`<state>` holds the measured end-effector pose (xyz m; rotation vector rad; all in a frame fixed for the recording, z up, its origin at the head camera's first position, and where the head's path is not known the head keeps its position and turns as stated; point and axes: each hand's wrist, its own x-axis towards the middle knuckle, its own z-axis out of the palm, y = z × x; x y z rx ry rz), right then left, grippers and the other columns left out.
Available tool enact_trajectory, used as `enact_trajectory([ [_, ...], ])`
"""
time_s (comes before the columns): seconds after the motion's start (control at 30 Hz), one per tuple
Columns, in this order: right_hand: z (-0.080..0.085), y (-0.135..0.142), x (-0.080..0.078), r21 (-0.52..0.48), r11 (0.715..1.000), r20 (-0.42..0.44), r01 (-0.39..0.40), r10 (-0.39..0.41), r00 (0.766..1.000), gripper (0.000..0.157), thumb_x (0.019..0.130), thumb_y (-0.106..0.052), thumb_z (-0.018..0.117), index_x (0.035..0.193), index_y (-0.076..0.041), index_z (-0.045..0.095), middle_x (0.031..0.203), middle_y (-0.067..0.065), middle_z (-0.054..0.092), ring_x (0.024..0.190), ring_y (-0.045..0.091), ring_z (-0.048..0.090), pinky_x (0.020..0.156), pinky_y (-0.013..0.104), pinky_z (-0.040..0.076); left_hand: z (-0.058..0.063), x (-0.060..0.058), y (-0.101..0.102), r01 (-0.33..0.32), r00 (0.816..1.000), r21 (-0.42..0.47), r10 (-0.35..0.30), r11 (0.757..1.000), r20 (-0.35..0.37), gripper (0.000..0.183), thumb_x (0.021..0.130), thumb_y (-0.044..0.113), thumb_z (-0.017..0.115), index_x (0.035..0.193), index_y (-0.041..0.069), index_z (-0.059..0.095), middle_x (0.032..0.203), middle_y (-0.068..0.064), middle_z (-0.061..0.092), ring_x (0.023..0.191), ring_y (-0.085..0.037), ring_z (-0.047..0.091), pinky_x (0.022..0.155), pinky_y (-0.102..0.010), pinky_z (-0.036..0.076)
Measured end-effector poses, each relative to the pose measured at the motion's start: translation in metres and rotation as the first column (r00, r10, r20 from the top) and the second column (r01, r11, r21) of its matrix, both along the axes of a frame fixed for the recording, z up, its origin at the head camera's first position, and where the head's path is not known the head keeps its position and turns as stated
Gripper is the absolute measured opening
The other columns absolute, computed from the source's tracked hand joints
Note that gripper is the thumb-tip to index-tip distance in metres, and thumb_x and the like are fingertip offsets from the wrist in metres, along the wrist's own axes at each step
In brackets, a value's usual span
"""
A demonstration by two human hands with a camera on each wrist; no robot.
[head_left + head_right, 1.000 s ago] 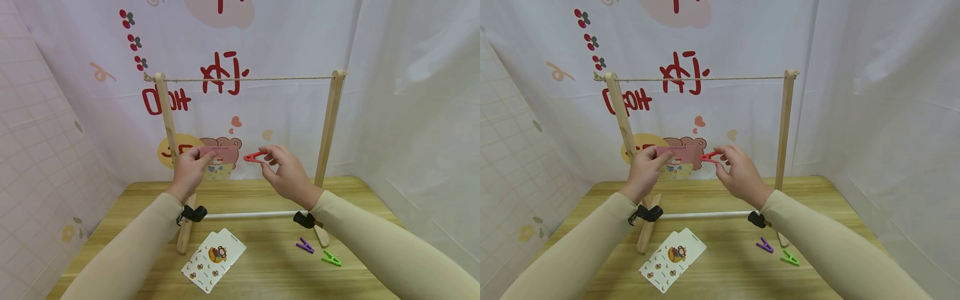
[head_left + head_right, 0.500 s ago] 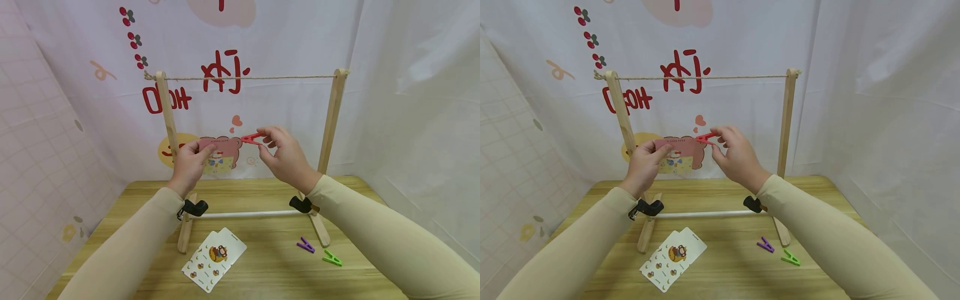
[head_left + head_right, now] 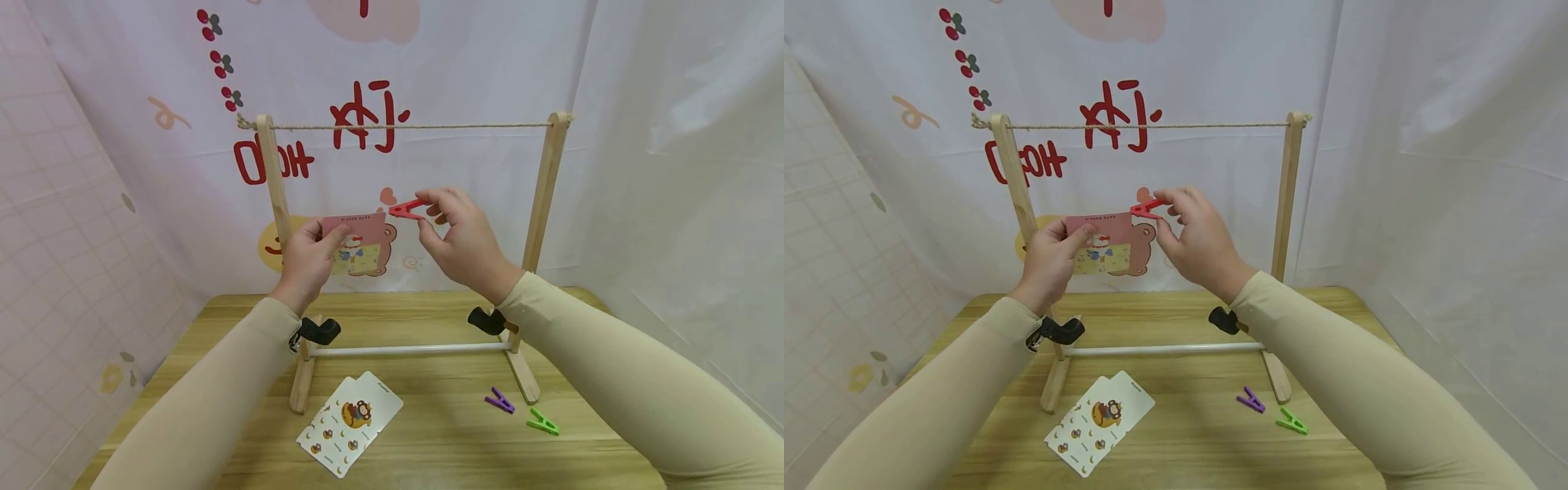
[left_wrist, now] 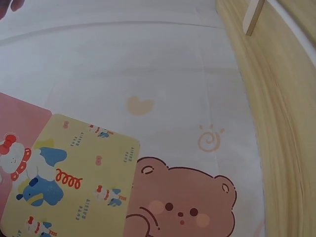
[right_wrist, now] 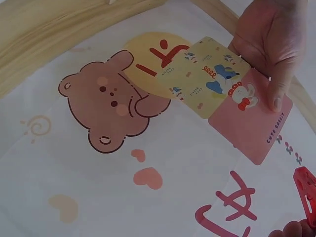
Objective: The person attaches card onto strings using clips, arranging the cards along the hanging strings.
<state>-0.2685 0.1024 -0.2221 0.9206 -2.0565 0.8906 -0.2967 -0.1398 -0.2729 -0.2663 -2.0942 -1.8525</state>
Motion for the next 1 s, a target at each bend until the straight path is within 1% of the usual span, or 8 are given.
enact_trajectory([
  [0.2,0.008,-0.004,0.0,-0.005,1.0,-0.013,-0.001,0.001,1.0,0.034,0.087,-0.01,0.058,0.12,-0.005,0.058,0.11,0.006,0.059,0.092,0.016,0.055,0.078,0.032,0.049,0.007,0.0,0.0,-0.004,1.0,0.001,0.004,1.0,-0.003,0.038,0.081,0.047,0.063,0.103,0.016,0.062,0.106,-0.001,0.065,0.098,-0.02,0.061,0.088,-0.04,0.05],
  [0.43,0.017,-0.008,0.001,-0.017,1.0,-0.031,-0.006,0.005,1.0,0.034,0.087,-0.01,0.058,0.12,-0.002,0.056,0.108,0.008,0.059,0.093,0.014,0.054,0.079,0.029,0.048,0.015,0.0,0.0,0.004,1.0,0.018,-0.004,1.0,-0.026,0.037,0.083,0.045,0.062,0.106,0.017,0.061,0.108,-0.001,0.064,0.099,-0.021,0.06,0.089,-0.041,0.049],
  [0.5,0.019,-0.01,0.001,-0.019,1.0,-0.033,-0.006,0.005,0.999,0.033,0.087,-0.011,0.059,0.119,-0.002,0.055,0.107,0.008,0.059,0.092,0.015,0.054,0.079,0.029,0.048,0.019,0.002,0.0,0.006,1.0,0.028,-0.005,1.0,-0.03,0.036,0.084,0.043,0.062,0.106,0.015,0.061,0.108,-0.002,0.063,0.098,-0.021,0.06,0.089,-0.042,0.049],
  [0.63,0.024,-0.012,0.0,-0.026,1.0,-0.042,-0.004,0.003,0.999,0.033,0.086,-0.01,0.059,0.117,-0.001,0.056,0.107,0.009,0.059,0.092,0.015,0.054,0.079,0.029,0.048,0.029,0.012,0.004,0.007,0.999,0.045,-0.005,0.999,-0.044,0.033,0.086,0.039,0.061,0.107,0.014,0.06,0.108,-0.004,0.062,0.099,-0.022,0.059,0.09,-0.041,0.048],
  [0.77,0.03,-0.015,0.0,-0.027,1.0,-0.061,0.001,-0.002,0.998,0.032,0.087,-0.011,0.059,0.117,-0.002,0.056,0.107,0.008,0.059,0.092,0.014,0.054,0.079,0.028,0.048,0.038,0.02,0.007,0.01,0.998,0.063,-0.007,0.998,-0.057,0.032,0.087,0.038,0.06,0.108,0.013,0.059,0.109,-0.004,0.062,0.1,-0.023,0.058,0.091,-0.041,0.047],
  [0.87,0.036,-0.017,0.0,-0.023,1.0,-0.081,0.002,-0.004,0.997,0.032,0.087,-0.012,0.059,0.117,-0.002,0.057,0.107,0.006,0.059,0.093,0.014,0.054,0.079,0.028,0.048,0.042,0.022,0.007,0.014,0.998,0.07,-0.009,0.997,-0.065,0.032,0.088,0.037,0.06,0.109,0.012,0.059,0.109,-0.005,0.061,0.101,-0.024,0.057,0.092,-0.041,0.047],
  [1.0,0.044,-0.02,0.0,-0.015,1.0,-0.109,0.008,-0.01,0.994,0.031,0.087,-0.013,0.058,0.117,-0.003,0.058,0.109,0.006,0.06,0.094,0.013,0.053,0.079,0.029,0.048,0.045,0.022,0.007,0.012,0.997,0.067,-0.007,0.998,-0.072,0.032,0.088,0.037,0.059,0.109,0.013,0.058,0.11,-0.005,0.061,0.101,-0.024,0.057,0.093,-0.041,0.047],
])
